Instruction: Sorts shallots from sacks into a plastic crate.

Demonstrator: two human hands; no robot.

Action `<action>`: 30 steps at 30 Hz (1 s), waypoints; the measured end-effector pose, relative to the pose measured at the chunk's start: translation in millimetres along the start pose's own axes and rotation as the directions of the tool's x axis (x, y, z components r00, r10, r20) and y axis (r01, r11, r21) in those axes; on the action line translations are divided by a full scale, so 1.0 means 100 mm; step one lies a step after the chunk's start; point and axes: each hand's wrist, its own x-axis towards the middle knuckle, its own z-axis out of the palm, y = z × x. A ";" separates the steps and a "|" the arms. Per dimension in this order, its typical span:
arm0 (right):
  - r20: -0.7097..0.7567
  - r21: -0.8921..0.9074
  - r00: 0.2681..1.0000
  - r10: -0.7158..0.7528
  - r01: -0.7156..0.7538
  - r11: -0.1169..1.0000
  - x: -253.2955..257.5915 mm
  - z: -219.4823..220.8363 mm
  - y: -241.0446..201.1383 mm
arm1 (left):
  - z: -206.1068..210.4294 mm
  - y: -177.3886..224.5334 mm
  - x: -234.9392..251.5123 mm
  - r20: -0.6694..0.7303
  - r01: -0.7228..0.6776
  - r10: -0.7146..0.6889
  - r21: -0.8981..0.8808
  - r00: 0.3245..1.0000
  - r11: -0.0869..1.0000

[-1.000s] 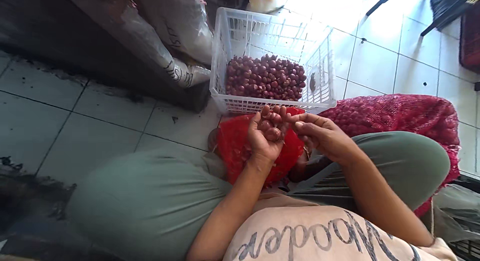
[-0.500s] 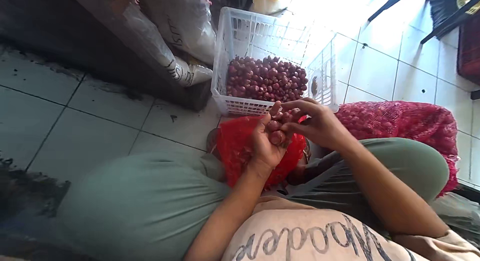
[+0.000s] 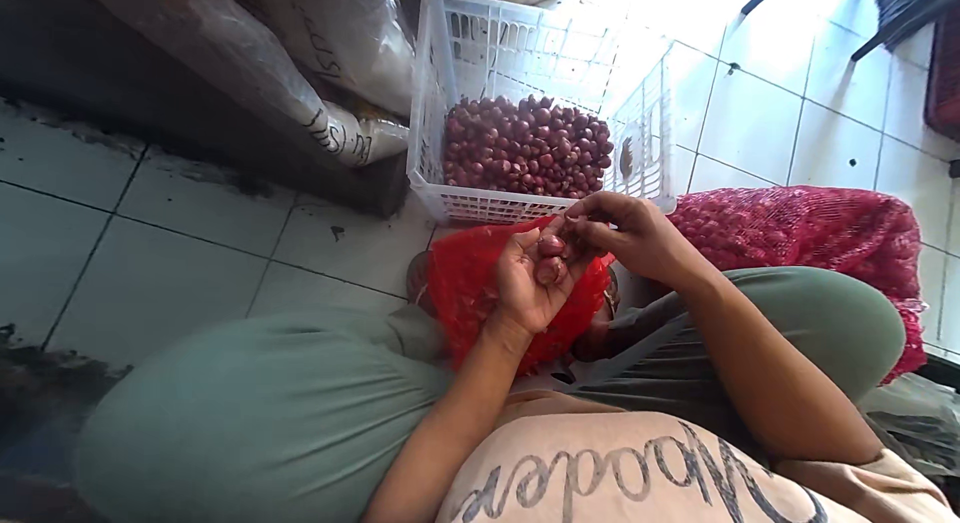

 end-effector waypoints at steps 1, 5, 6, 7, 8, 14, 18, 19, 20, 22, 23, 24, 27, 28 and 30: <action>0.011 0.121 0.999 0.048 -0.049 0.991 0.00 -0.02 -0.03 | 0.01 0.01 0.00 -0.010 -0.005 0.005 0.017 1.000 1.000; 0.130 0.465 0.977 0.168 -0.210 0.860 -0.01 -0.06 -0.12 | 0.11 0.03 0.00 -0.352 0.066 -0.027 0.099 0.936 0.993; 0.149 0.507 0.977 0.151 -0.207 0.836 -0.01 -0.04 -0.10 | 0.10 0.04 0.00 -0.380 0.085 -0.032 0.125 0.924 0.989; 0.158 0.528 0.978 0.133 -0.197 0.826 -0.02 -0.03 -0.09 | 0.09 0.04 -0.01 -0.377 0.093 -0.029 0.153 0.926 0.984; 0.154 0.522 0.981 0.116 -0.181 0.834 -0.02 -0.02 -0.08 | 0.09 0.05 -0.03 -0.358 0.091 -0.018 0.188 0.934 0.978; -0.084 0.144 0.990 -0.115 0.126 0.982 -0.09 0.06 -0.03 | 0.12 0.02 -0.17 -0.222 -0.070 0.198 0.481 0.955 0.874; -0.112 0.013 0.973 -0.204 0.206 0.978 -0.11 0.10 -0.05 | 0.11 0.00 -0.20 -0.150 -0.165 0.325 0.625 0.934 0.763; -0.090 0.011 0.975 -0.201 0.203 0.979 -0.11 0.10 -0.06 | 0.11 0.00 -0.20 -0.145 -0.175 0.345 0.646 0.927 0.743; -0.059 0.027 0.980 -0.189 0.191 0.981 -0.11 0.10 -0.07 | 0.11 -0.01 -0.20 -0.145 -0.179 0.356 0.657 0.923 0.732; -0.008 0.110 0.994 -0.111 0.111 0.988 -0.09 0.04 -0.11 | 0.13 -0.01 -0.19 -0.183 -0.163 0.356 0.642 0.916 0.749; -0.040 0.135 0.997 -0.062 0.067 0.989 -0.07 0.00 -0.14 | 0.13 -0.01 -0.19 -0.197 -0.159 0.355 0.630 0.914 0.760; -0.121 0.115 0.992 -0.034 0.048 0.992 -0.05 -0.04 -0.15 | 0.14 -0.01 -0.19 -0.195 -0.166 0.359 0.626 0.913 0.762; -0.275 -0.156 0.958 -0.083 0.041 0.987 0.01 -0.19 -0.15 | 0.11 -0.02 -0.18 -0.141 -0.241 0.423 0.646 0.895 0.725; -0.274 -0.192 0.955 -0.112 0.059 0.980 0.00 -0.20 -0.15 | 0.11 -0.02 -0.18 -0.131 -0.263 0.449 0.654 0.884 0.709; -0.208 -0.120 0.967 -0.149 0.125 0.985 -0.05 -0.10 -0.15 | 0.12 -0.02 -0.17 -0.133 -0.283 0.487 0.671 0.863 0.685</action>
